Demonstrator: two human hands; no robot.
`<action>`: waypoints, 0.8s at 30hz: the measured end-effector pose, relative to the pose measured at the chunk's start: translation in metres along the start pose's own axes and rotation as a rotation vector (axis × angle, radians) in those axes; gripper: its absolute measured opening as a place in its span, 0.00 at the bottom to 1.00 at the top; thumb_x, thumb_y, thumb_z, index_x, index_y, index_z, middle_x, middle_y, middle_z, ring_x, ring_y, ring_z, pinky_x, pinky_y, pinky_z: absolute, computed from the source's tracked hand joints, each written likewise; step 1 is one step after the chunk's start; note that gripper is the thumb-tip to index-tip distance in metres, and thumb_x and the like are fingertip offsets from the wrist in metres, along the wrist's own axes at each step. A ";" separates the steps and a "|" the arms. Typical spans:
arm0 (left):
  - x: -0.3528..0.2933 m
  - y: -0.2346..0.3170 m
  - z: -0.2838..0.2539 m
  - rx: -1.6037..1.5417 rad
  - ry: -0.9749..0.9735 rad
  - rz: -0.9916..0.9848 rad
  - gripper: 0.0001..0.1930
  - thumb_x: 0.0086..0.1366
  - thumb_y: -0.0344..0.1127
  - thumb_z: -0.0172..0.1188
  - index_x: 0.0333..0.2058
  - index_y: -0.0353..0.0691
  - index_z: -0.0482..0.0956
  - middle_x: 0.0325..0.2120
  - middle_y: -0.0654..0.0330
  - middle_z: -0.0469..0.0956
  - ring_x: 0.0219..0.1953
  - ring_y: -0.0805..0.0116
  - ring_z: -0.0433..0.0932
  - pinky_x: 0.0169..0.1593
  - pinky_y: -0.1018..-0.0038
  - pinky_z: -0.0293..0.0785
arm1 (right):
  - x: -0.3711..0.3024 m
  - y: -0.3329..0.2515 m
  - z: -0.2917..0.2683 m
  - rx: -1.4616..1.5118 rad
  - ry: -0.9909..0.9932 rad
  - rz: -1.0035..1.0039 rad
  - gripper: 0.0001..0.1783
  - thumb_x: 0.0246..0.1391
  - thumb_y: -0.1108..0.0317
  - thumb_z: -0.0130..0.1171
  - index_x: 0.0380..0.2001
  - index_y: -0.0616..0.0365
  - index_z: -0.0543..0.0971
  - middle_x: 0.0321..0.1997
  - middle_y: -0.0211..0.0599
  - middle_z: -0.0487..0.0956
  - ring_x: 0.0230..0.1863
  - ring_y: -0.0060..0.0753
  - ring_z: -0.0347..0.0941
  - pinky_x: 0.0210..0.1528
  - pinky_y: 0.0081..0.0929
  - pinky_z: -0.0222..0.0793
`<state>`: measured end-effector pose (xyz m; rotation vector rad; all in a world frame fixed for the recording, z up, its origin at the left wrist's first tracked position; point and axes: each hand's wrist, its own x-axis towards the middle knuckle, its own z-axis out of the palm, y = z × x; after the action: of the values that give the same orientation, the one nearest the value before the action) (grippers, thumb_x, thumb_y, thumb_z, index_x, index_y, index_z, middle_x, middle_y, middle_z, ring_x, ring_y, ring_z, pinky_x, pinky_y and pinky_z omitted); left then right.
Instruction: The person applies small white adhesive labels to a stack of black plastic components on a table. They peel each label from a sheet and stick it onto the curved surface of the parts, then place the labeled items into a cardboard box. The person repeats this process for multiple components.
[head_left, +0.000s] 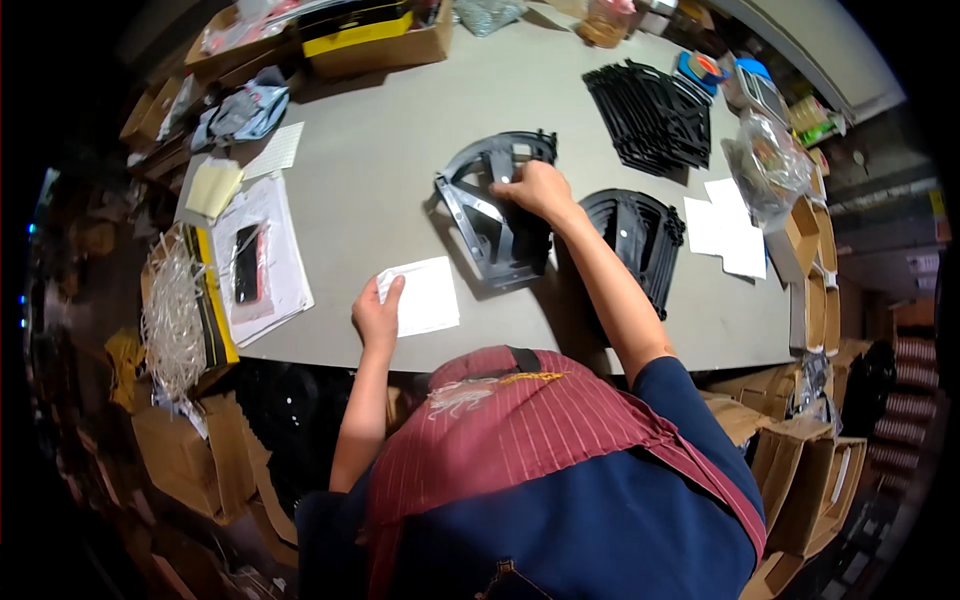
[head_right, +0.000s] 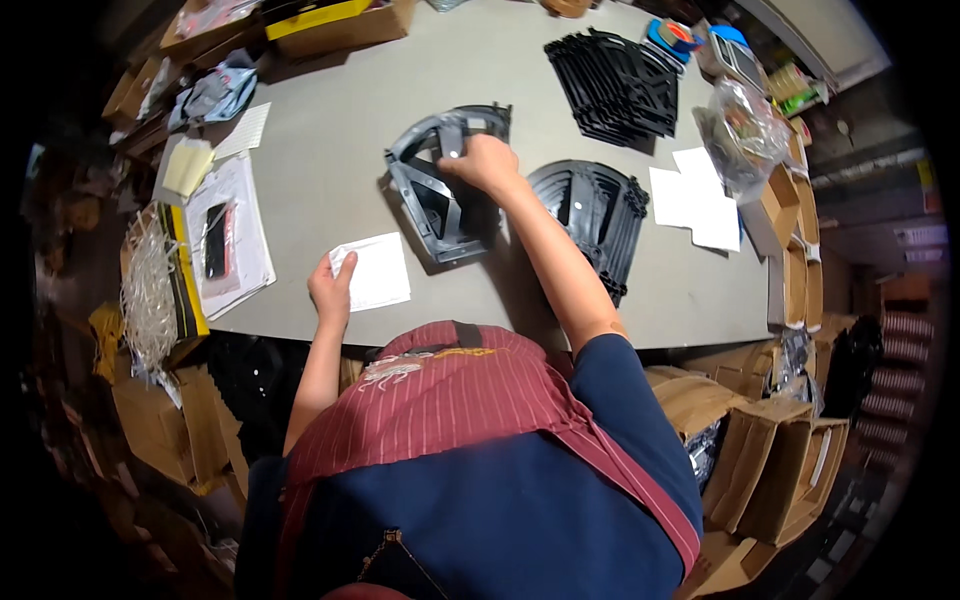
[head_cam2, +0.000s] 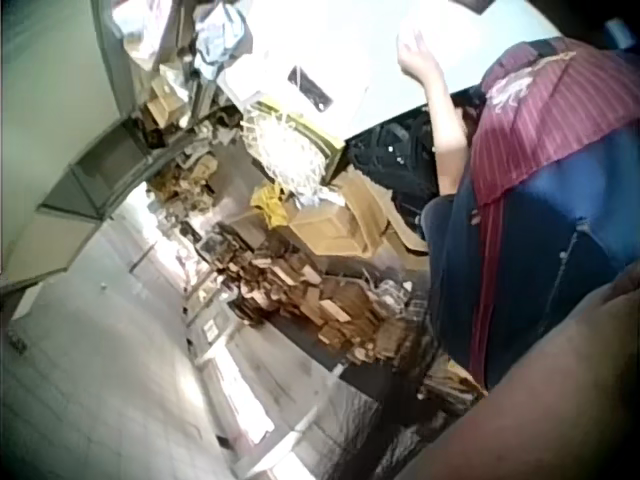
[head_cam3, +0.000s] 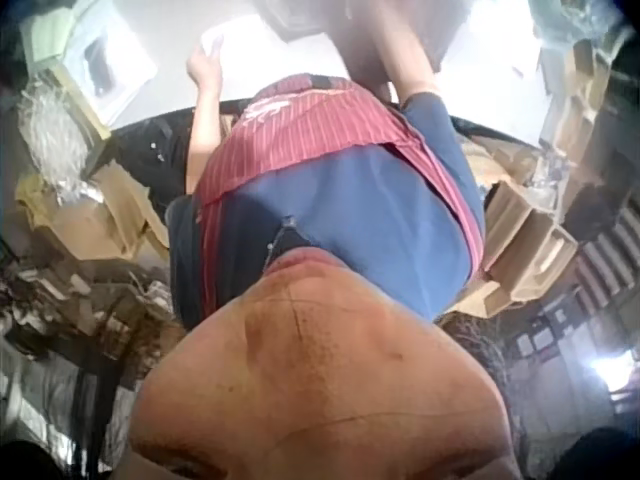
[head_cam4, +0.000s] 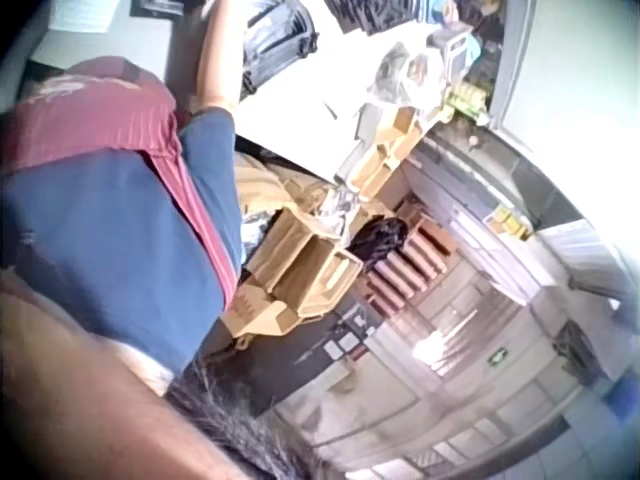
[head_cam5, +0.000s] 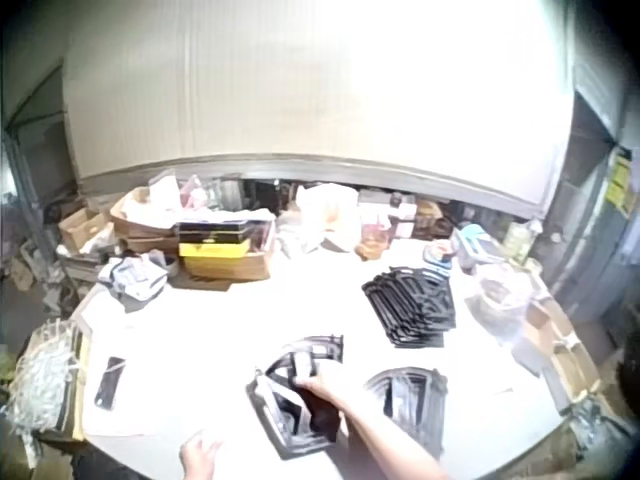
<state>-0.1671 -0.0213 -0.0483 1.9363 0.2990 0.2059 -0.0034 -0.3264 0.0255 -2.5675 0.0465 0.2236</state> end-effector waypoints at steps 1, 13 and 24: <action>0.000 -0.002 -0.002 -0.014 -0.001 -0.003 0.15 0.65 0.41 0.68 0.41 0.33 0.84 0.30 0.59 0.86 0.33 0.74 0.80 0.41 0.73 0.76 | -0.010 -0.003 -0.012 0.027 0.042 -0.007 0.29 0.45 0.41 0.69 0.28 0.61 0.87 0.26 0.49 0.83 0.31 0.47 0.82 0.38 0.39 0.76; 0.002 -0.001 0.002 -0.045 -0.028 -0.018 0.16 0.65 0.42 0.68 0.39 0.32 0.84 0.28 0.60 0.85 0.31 0.75 0.79 0.39 0.74 0.75 | -0.109 0.112 -0.103 -0.468 -0.057 0.270 0.43 0.48 0.27 0.63 0.23 0.67 0.80 0.29 0.56 0.82 0.34 0.60 0.81 0.36 0.48 0.74; 0.004 -0.002 0.003 0.050 -0.014 0.031 0.16 0.65 0.43 0.67 0.39 0.34 0.84 0.29 0.57 0.86 0.31 0.70 0.82 0.39 0.71 0.76 | 0.057 0.017 0.003 0.013 -0.031 -0.575 0.07 0.47 0.74 0.57 0.32 0.62 0.79 0.33 0.49 0.83 0.38 0.56 0.79 0.41 0.44 0.75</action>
<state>-0.1628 -0.0223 -0.0515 1.9919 0.2669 0.2066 0.0511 -0.3381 0.0040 -2.4438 -0.6868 0.0419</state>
